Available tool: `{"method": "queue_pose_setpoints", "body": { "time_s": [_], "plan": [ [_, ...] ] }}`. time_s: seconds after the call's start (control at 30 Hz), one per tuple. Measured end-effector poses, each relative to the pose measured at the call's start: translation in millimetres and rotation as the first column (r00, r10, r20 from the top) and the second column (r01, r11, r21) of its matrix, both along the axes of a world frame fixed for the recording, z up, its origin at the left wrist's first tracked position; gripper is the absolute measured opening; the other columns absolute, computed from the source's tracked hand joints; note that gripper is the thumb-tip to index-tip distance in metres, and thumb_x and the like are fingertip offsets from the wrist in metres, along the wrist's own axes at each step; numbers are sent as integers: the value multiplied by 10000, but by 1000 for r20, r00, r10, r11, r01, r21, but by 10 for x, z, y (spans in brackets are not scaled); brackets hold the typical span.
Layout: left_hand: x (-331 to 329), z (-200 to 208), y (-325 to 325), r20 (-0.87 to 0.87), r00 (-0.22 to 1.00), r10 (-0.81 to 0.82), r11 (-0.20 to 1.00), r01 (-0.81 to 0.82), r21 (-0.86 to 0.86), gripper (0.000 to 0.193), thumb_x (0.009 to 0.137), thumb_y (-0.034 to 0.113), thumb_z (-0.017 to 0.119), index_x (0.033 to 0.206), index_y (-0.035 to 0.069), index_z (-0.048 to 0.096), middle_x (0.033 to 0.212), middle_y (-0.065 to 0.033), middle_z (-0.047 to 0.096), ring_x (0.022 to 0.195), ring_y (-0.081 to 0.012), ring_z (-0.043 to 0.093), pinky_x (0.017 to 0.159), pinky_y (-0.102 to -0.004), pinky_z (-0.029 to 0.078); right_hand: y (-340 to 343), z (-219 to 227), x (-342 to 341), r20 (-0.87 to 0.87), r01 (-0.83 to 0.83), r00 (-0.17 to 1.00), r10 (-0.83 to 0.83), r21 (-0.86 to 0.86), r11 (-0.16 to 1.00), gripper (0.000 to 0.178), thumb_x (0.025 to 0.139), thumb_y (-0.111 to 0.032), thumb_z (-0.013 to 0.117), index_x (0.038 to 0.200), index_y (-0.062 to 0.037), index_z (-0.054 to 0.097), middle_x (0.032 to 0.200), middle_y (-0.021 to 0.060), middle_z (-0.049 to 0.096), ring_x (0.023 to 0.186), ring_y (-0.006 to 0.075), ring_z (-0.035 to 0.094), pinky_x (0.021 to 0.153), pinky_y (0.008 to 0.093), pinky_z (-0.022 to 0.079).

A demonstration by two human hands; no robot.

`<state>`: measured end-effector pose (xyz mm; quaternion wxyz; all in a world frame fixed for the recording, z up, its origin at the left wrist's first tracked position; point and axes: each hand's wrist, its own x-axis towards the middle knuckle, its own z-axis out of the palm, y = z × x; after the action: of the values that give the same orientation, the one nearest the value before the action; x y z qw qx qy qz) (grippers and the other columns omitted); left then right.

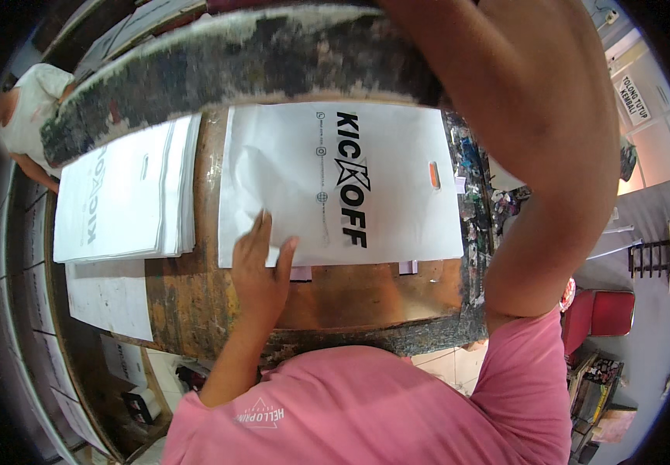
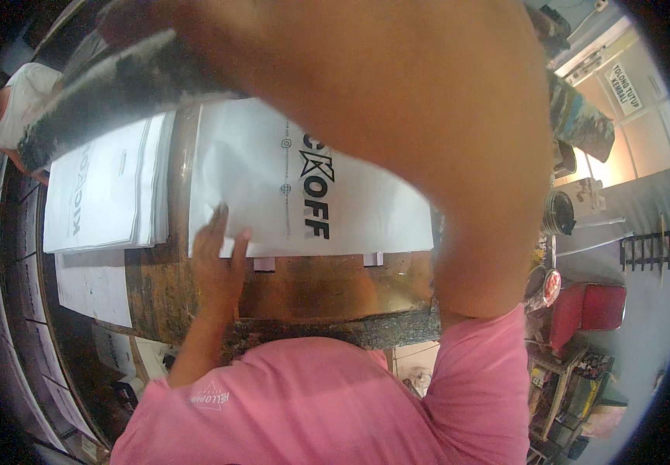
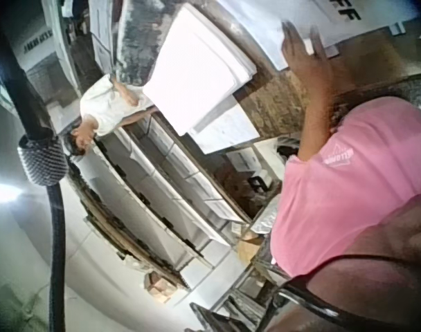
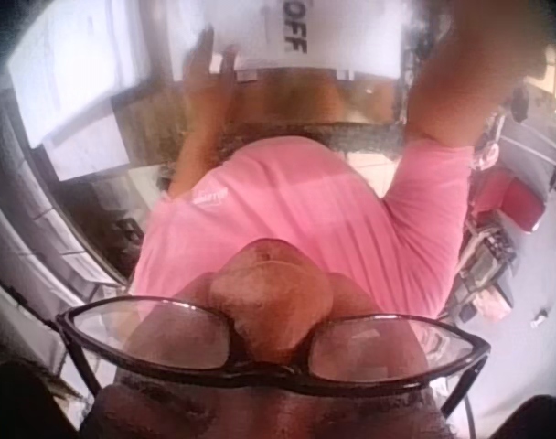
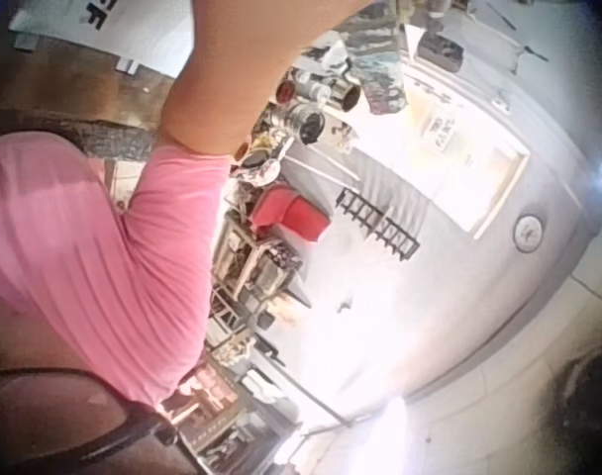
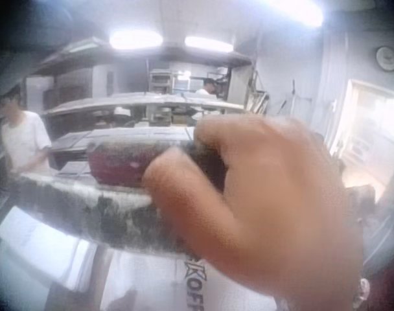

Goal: The person performs screen printing on white bags by placing a bag on a flat surface, lowering a screen frame onto it, and using a squeegee to spread ink across the screen.

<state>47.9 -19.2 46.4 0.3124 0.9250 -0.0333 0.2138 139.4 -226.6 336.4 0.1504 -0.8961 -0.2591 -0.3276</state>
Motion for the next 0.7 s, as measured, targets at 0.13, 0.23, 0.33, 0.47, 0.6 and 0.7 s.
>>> {"method": "queue_pose_setpoints", "body": {
  "time_s": [0.13,0.23,0.33,0.47,0.6,0.7],
  "plan": [
    [367,804,-171,-190,981,36,887,-119,-446,392,932,75,697,1302,-44,644,1235,-165,700,998,-193,674,862,-288,528,-27,43,48,-1,27,1000,-27,15,1000,423,854,-330,544,647,32,612,554,166,574,514,321,560,701,450,483],
    [183,569,128,-80,988,136,893,-157,-421,417,940,36,682,1346,-36,617,1272,-157,682,1060,-177,654,904,-283,523,37,-31,54,17,12,1000,-12,9,1000,428,854,-333,538,648,35,616,550,168,574,511,322,562,686,450,487],
    [77,602,633,-38,989,141,817,-139,-560,442,954,8,655,1388,-31,582,1314,-182,650,1143,-181,629,934,-280,519,2,17,-23,33,55,998,-55,14,998,434,855,-335,533,649,38,619,546,170,573,508,322,565,672,449,492],
    [-4,924,1779,-13,970,244,854,-221,-471,497,893,9,675,1386,44,621,903,26,659,646,-9,470,575,-186,417,20,16,45,26,82,996,-83,51,995,443,856,-339,525,651,41,624,541,173,572,504,323,568,652,448,497],
    [-180,1057,3064,-156,967,201,822,-253,-511,607,825,-54,568,1427,20,570,1098,-49,658,717,-30,549,637,-189,509,130,16,68,48,62,997,-65,47,997,451,857,-342,518,652,45,629,535,175,572,501,323,571,632,447,503],
    [-62,1131,3759,-183,969,166,812,-240,-533,639,812,-60,541,1445,21,548,1165,-66,663,831,-62,600,752,-204,515,-31,79,-168,127,-35,991,35,-1,999,494,883,-376,473,671,40,636,556,180,579,557,332,587,698,451,500]
  ]
}}
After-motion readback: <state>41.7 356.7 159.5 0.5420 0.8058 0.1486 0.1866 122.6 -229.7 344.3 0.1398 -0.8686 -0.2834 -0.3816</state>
